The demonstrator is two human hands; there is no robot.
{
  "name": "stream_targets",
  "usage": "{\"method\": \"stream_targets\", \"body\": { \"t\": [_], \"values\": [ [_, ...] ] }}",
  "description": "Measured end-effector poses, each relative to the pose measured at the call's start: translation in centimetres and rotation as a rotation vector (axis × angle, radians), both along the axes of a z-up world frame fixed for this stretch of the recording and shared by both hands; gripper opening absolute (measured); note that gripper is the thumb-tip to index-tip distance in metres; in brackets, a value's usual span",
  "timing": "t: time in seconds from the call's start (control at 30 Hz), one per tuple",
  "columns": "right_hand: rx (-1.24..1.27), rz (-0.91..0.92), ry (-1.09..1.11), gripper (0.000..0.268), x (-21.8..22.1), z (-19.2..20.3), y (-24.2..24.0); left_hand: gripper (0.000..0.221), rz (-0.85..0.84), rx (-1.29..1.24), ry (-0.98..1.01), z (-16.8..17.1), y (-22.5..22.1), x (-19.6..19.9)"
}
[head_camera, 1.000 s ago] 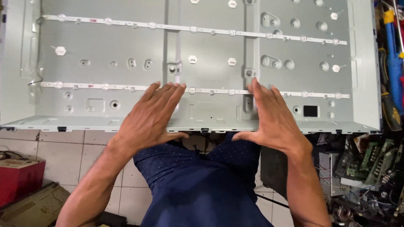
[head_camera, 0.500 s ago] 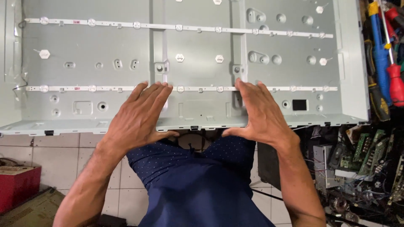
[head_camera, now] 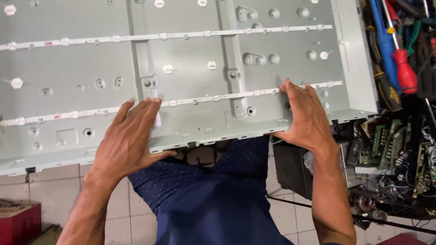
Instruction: The person aligns and presses multiple LED light strips onto the back panel of a flat-screen TV. They smooth each strip into place and then apply clear adhesive tape over the strips to secure them to the panel.
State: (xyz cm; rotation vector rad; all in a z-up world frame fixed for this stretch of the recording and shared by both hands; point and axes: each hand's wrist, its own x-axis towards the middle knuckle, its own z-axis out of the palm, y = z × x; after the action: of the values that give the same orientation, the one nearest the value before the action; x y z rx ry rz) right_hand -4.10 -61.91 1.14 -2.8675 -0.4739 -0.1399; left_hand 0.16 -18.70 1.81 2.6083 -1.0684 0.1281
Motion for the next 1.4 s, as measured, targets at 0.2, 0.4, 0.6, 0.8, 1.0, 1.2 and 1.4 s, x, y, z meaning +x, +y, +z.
{"method": "stream_targets", "body": {
  "t": [0.2, 0.4, 0.6, 0.8, 1.0, 1.2, 1.4],
  "values": [
    [-0.014, 0.057, 0.022, 0.146, 0.5, 2.1, 0.1, 0.122, -0.023, 0.052, -0.089, 0.0, -0.1, 0.3],
    [0.001, -0.084, 0.142, 0.149, -0.3, 3.9, -4.8, 0.124, -0.008, 0.053, -0.042, 0.2, -0.1, 0.1],
    [-0.065, -0.045, 0.106, 0.160, -0.8, 1.6, -8.7, 0.119, 0.002, 0.057, -0.039, 0.6, -0.5, 0.2],
    [-0.059, 0.006, -0.023, 0.154, -0.2, -0.5, -9.1, 0.122, 0.020, 0.085, -0.034, 0.4, -0.4, 0.2],
    [-0.028, -0.028, 0.243, 0.138, 0.1, 2.6, -8.4, 0.123, 0.002, 0.054, -0.060, 0.4, -0.3, 0.3],
    [0.298, -0.295, 0.238, 0.091, 3.6, 6.7, -8.1, 0.125, -0.027, 0.051, -0.011, 0.5, 0.0, -0.2],
    [0.184, -0.200, 0.193, 0.076, 11.8, 4.1, -5.7, 0.124, -0.028, 0.051, -0.027, 0.3, -0.3, 0.1]
  ]
}}
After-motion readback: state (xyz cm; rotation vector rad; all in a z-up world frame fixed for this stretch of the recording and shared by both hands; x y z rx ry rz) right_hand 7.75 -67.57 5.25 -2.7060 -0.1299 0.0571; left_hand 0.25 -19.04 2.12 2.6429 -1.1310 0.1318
